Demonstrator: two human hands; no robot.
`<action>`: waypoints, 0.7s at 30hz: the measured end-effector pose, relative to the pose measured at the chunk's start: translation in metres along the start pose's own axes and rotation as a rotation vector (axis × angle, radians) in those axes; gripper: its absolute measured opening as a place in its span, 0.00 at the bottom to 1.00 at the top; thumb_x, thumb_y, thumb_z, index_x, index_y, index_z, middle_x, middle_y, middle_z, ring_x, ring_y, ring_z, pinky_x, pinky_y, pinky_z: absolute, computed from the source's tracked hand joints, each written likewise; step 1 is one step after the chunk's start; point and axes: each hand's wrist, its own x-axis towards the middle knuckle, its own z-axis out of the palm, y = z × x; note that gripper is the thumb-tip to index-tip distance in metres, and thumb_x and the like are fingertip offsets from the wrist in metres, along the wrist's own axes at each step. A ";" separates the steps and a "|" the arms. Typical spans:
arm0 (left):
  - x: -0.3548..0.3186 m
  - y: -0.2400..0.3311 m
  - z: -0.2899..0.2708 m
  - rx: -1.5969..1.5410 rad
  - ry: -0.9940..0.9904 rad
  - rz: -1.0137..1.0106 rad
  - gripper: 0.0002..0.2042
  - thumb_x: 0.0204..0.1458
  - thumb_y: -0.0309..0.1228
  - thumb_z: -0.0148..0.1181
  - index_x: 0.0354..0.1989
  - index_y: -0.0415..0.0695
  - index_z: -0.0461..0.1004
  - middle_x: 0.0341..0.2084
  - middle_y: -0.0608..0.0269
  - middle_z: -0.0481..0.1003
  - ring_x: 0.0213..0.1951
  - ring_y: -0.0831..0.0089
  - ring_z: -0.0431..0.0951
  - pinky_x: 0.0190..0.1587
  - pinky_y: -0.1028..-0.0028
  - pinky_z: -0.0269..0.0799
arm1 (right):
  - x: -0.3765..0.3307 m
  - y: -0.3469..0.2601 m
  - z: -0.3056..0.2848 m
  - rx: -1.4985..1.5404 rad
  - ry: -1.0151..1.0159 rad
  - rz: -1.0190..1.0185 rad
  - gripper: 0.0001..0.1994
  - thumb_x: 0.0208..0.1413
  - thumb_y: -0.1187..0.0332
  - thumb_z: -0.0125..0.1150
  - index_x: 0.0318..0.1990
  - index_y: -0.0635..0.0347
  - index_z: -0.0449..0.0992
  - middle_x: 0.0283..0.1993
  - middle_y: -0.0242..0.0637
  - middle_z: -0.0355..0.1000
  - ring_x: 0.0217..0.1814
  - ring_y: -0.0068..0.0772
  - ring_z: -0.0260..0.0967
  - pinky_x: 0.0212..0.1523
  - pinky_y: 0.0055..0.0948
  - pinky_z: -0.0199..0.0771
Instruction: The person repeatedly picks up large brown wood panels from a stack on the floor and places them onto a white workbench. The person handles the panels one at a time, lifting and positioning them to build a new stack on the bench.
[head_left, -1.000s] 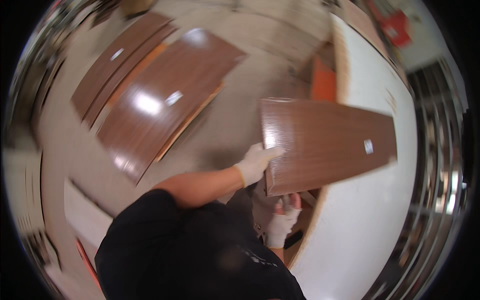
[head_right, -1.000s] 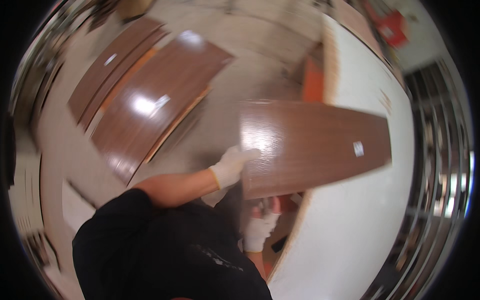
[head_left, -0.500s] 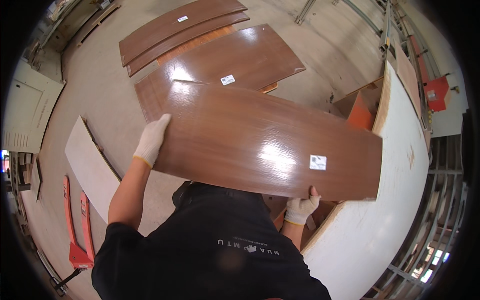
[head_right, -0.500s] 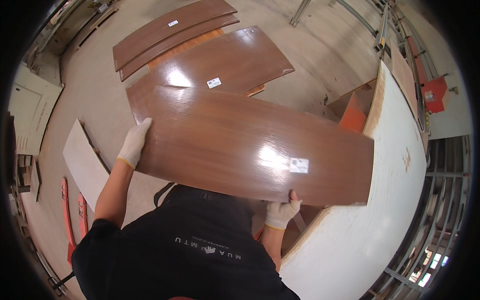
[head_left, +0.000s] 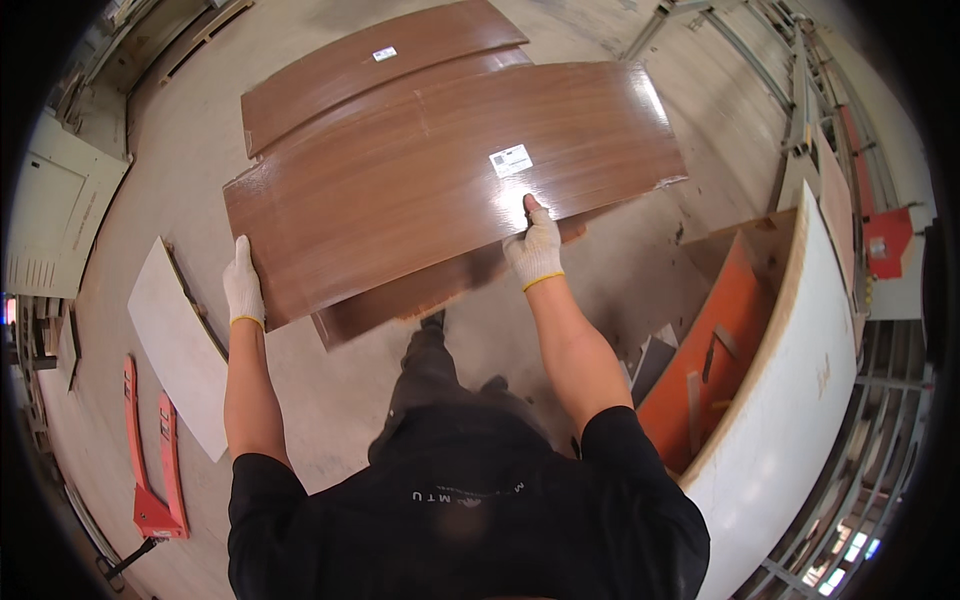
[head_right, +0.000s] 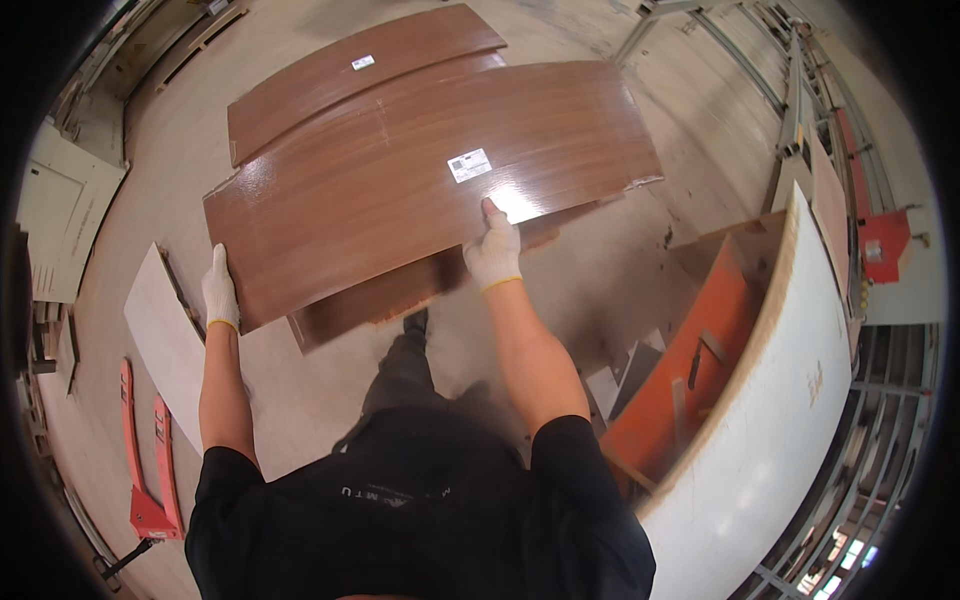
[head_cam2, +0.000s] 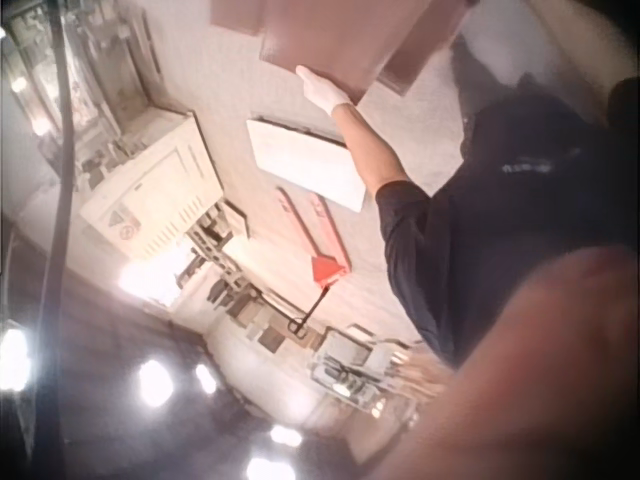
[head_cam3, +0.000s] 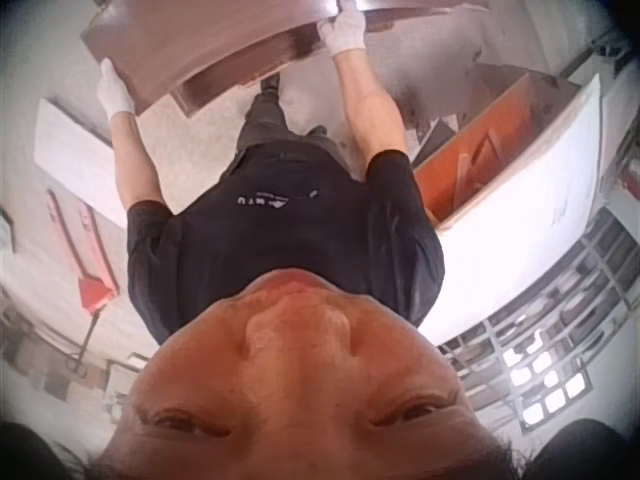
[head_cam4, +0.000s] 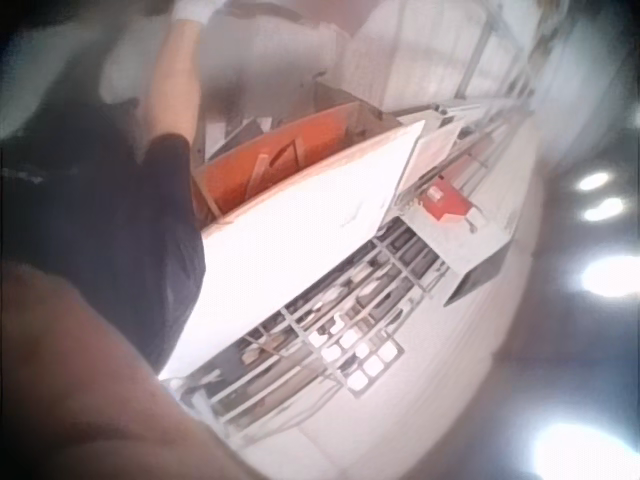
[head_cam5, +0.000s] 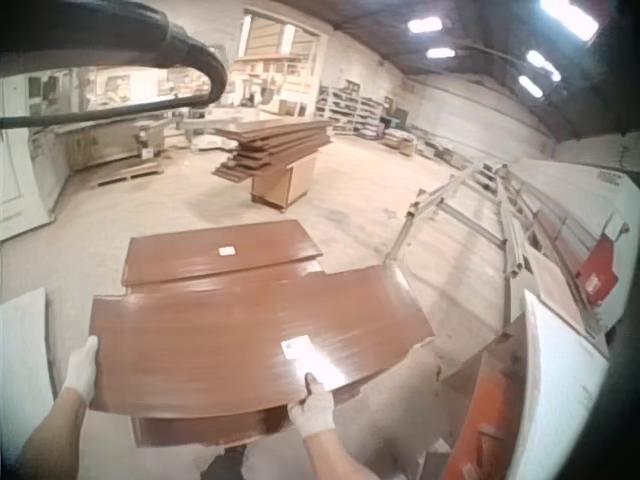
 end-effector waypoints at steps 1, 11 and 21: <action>0.030 0.000 0.009 0.041 0.024 0.050 0.37 0.65 0.61 0.53 0.40 0.28 0.81 0.36 0.52 0.80 0.38 0.66 0.77 0.47 0.61 0.73 | 0.020 0.010 0.011 -0.045 0.024 -0.002 0.14 0.66 0.73 0.63 0.56 0.58 0.71 0.57 0.36 0.72 0.61 0.42 0.70 0.59 0.53 0.76; 0.210 -0.024 0.092 0.165 -0.035 -0.137 0.41 0.63 0.63 0.50 0.44 0.23 0.79 0.35 0.39 0.79 0.40 0.54 0.77 0.51 0.55 0.71 | 0.192 0.070 0.060 -0.204 0.064 0.006 0.13 0.66 0.79 0.59 0.55 0.63 0.68 0.56 0.42 0.71 0.60 0.50 0.72 0.64 0.69 0.75; 0.238 -0.059 0.118 0.267 -0.081 -0.111 0.40 0.65 0.62 0.48 0.46 0.24 0.78 0.39 0.29 0.80 0.45 0.45 0.80 0.54 0.52 0.70 | 0.231 0.081 0.045 -0.289 0.127 0.060 0.22 0.64 0.79 0.58 0.63 0.62 0.60 0.59 0.43 0.68 0.64 0.54 0.70 0.66 0.74 0.72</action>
